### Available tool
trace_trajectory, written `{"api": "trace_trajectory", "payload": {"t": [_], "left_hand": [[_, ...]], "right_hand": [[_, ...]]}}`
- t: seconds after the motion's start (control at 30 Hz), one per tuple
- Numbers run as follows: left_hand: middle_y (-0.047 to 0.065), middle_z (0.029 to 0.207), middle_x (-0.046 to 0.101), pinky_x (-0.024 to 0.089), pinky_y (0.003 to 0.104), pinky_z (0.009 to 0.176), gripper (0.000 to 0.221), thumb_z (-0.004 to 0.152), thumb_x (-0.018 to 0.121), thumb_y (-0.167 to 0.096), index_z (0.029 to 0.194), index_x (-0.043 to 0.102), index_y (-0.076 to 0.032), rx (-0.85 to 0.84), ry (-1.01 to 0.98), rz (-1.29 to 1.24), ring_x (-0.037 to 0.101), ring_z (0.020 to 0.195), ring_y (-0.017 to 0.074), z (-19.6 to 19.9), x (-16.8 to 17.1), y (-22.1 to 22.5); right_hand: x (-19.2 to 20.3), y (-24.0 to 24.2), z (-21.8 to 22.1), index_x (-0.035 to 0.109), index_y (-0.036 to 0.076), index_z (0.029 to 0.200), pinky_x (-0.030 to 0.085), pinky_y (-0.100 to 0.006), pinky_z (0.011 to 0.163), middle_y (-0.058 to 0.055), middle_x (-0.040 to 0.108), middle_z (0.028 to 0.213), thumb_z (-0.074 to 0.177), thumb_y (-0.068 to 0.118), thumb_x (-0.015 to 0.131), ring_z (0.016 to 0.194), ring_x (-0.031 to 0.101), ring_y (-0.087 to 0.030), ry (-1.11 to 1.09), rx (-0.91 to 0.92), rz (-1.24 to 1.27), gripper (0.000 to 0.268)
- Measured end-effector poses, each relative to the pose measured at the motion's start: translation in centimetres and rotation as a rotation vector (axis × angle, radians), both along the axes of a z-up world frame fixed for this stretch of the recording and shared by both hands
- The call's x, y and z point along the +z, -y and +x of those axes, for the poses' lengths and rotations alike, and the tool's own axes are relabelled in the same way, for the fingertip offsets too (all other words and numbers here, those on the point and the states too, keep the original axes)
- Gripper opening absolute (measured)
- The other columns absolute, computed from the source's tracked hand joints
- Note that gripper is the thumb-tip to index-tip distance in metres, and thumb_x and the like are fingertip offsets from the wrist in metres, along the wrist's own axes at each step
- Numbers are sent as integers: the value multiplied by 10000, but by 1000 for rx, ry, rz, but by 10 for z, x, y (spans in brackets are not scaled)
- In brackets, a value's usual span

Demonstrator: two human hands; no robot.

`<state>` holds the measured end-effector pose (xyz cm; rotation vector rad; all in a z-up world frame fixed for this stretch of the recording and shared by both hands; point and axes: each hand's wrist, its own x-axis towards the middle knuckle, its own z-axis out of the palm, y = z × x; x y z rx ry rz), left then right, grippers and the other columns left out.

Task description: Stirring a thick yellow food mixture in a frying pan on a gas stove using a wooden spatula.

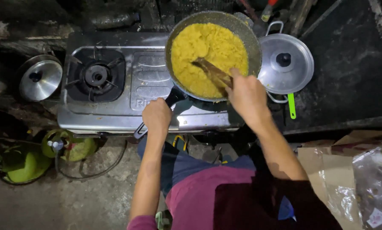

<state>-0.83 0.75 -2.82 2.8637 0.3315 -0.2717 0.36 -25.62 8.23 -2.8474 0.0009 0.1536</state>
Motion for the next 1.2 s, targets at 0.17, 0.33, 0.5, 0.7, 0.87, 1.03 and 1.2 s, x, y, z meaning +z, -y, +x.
{"api": "trace_trajectory", "payload": {"t": [0.17, 0.33, 0.5, 0.7, 0.87, 1.03, 1.2], "left_hand": [[218, 857, 741, 610, 525, 767, 213, 887, 550, -57, 941, 748, 0, 2, 25, 21, 756, 872, 443, 2, -4, -1], [230, 840, 740, 615, 515, 767, 208, 897, 553, -20, 921, 756, 19, -1, 81, 4, 759, 861, 437, 4, -5, 1], [199, 835, 740, 615, 502, 752, 166, 875, 600, -74, 917, 747, -11, -23, 64, 61, 760, 850, 421, -3, -9, 0], [175, 937, 731, 579, 482, 697, 188, 890, 549, -74, 971, 716, -41, -15, -63, 75, 722, 850, 402, 2, -14, -1], [206, 830, 737, 612, 521, 744, 177, 862, 590, -86, 912, 743, -11, -30, 76, 47, 758, 845, 437, 2, -22, -1], [216, 846, 744, 611, 525, 760, 169, 866, 616, -92, 923, 747, -1, -39, 38, 39, 757, 863, 440, 1, -15, -3], [210, 858, 741, 614, 530, 766, 174, 855, 655, -130, 942, 746, -10, -14, 31, 57, 758, 871, 437, 2, -22, -5]], "right_hand": [[119, 12, -60, 622, 188, 1391, 580, -606, 852, -303, 745, 926, 856, 278, 754, 959, 722, -533, -83, -50, -129, 559], [98, 6, -51, 666, 162, 1325, 590, -601, 820, -303, 750, 896, 867, 273, 741, 935, 734, -517, -128, 8, -125, 478], [28, 3, -18, 580, 130, 1442, 573, -613, 850, -336, 722, 1006, 890, 252, 735, 1012, 702, -527, -65, -26, 71, 586], [125, 38, -79, 518, 307, 1480, 551, -624, 790, -218, 751, 1028, 847, 440, 747, 978, 693, -512, -164, -84, -172, 686], [79, 14, -46, 642, 220, 1379, 596, -570, 852, -241, 766, 1039, 859, 319, 752, 1025, 731, -460, -183, -54, -34, 540], [38, -3, -15, 554, 124, 1463, 569, -616, 856, -339, 699, 1053, 915, 233, 722, 1017, 694, -536, -87, -70, 105, 583], [108, 44, -56, 622, 113, 1404, 538, -605, 932, -346, 728, 1066, 860, 241, 763, 1074, 679, -547, -148, -58, 78, 576]]}}
